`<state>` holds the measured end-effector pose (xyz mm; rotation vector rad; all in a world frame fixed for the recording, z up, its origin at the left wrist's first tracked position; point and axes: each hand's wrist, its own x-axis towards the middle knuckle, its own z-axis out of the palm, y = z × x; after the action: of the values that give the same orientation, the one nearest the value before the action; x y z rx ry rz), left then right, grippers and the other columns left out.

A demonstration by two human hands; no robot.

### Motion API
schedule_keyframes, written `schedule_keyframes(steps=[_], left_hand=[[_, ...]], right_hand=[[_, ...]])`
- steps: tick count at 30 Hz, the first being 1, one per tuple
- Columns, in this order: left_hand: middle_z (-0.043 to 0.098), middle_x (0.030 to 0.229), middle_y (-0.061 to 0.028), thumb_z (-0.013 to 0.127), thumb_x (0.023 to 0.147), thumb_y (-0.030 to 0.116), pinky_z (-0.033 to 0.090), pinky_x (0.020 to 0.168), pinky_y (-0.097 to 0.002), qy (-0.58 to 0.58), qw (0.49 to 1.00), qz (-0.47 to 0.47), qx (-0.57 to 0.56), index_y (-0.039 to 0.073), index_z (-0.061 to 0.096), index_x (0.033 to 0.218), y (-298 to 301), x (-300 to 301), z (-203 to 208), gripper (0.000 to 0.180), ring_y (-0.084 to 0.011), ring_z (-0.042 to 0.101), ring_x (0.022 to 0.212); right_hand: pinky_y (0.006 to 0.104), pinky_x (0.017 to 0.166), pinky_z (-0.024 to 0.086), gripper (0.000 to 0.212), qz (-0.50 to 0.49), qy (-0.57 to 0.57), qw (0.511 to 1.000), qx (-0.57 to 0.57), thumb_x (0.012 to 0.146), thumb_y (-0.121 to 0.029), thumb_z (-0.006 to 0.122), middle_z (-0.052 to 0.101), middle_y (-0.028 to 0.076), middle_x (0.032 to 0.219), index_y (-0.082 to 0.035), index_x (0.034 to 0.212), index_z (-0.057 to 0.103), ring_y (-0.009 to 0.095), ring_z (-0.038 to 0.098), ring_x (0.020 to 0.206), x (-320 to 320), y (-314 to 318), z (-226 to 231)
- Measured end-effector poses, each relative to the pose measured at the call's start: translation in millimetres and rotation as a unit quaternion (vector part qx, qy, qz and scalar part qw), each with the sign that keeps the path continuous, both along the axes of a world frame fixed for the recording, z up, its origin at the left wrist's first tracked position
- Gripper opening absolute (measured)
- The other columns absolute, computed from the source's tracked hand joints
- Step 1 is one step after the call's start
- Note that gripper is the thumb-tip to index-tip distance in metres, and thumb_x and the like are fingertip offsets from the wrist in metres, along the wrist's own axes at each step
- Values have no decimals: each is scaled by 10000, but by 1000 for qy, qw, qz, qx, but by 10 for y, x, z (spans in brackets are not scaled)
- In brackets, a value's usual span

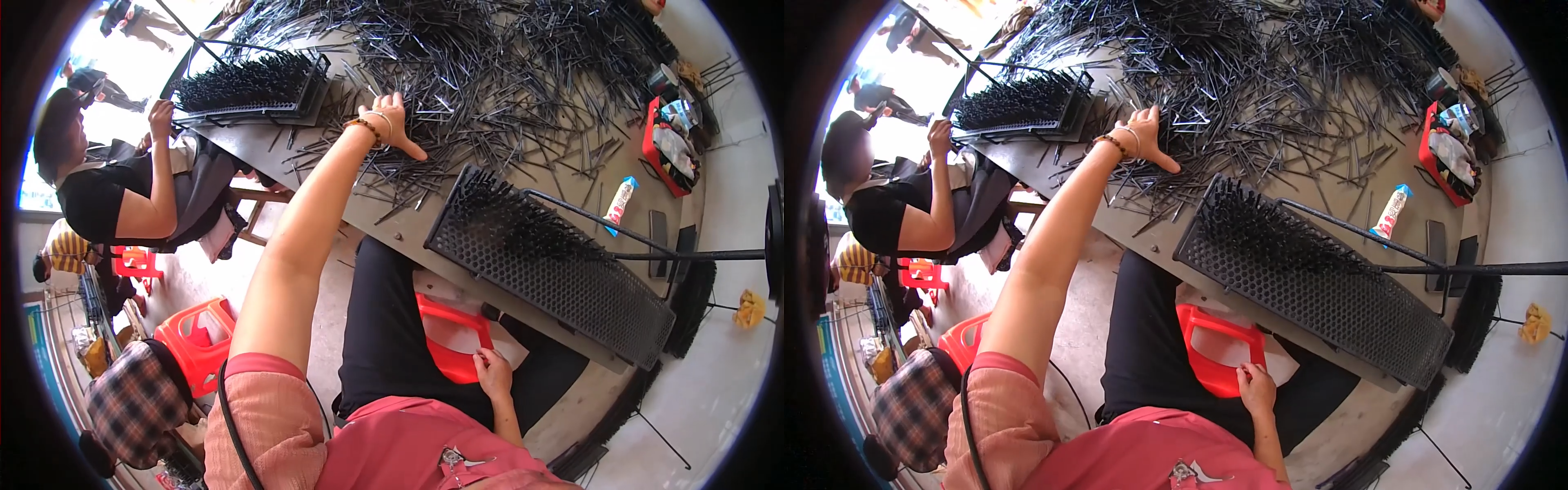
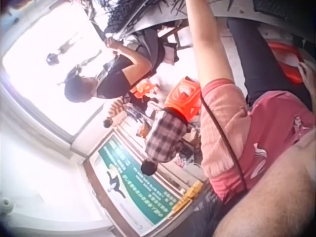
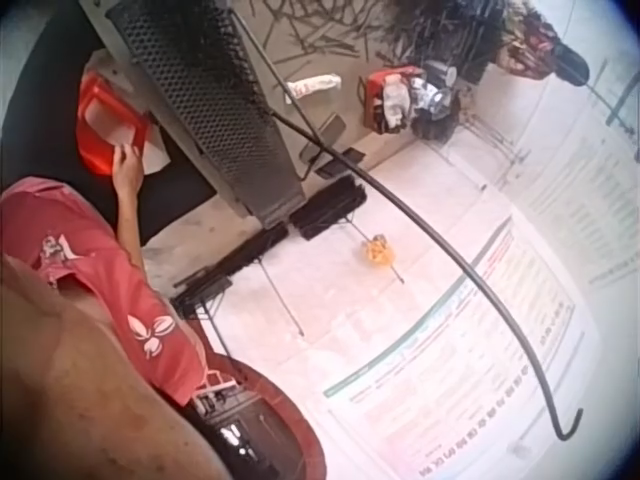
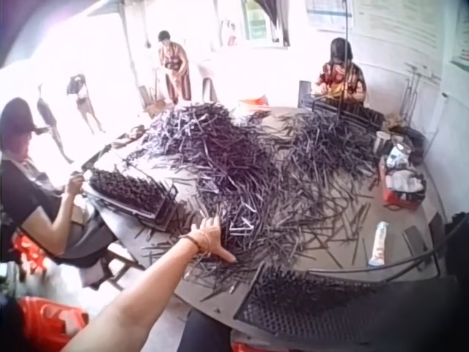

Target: Manually inserting black bristle bundles into a mounting plate grid.

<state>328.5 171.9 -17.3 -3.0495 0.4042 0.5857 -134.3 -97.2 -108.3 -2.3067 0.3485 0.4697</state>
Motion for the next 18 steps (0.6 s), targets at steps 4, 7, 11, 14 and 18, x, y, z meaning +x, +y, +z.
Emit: schedule_keyframes(steps=[4,7,11,14,18], left_hand=[[382,1405,-213,691,403,831,254,1053,-566,-7,998,43,-52,-70,131,1439,-129,127,8,1482,-348,303,1349],[439,1352,-221,688,422,825,277,1043,-547,-52,994,73,-67,-71,222,1403,-216,156,-123,1408,-362,408,1276],[543,1206,-239,771,512,625,393,945,-452,-35,981,132,-137,-59,367,1287,-28,438,-182,1110,-356,528,1141],[601,1138,-230,772,548,498,473,888,-391,26,975,137,-174,-71,527,1158,44,558,-35,870,-338,587,1069],[629,1128,-214,697,620,554,504,860,-344,18,959,198,-201,-54,639,1067,-139,528,157,757,-336,614,1034]], right_hand=[[340,673,503,215,-12,2,1000,8,840,-197,622,653,125,909,-30,969,664,264,645,754,-3,1,9],[338,677,504,220,-11,-9,1000,2,842,-203,619,654,127,912,-28,968,665,268,646,755,-7,-8,-12],[339,683,506,227,-6,-11,1000,14,842,-206,619,656,136,917,-22,967,664,274,649,765,10,16,23],[358,710,503,216,-15,-1,1000,21,843,-210,617,658,124,922,-40,967,667,292,642,811,17,5,17],[375,732,501,202,-25,15,999,19,838,-207,622,660,113,922,-58,966,672,303,638,849,-16,-16,-26]])
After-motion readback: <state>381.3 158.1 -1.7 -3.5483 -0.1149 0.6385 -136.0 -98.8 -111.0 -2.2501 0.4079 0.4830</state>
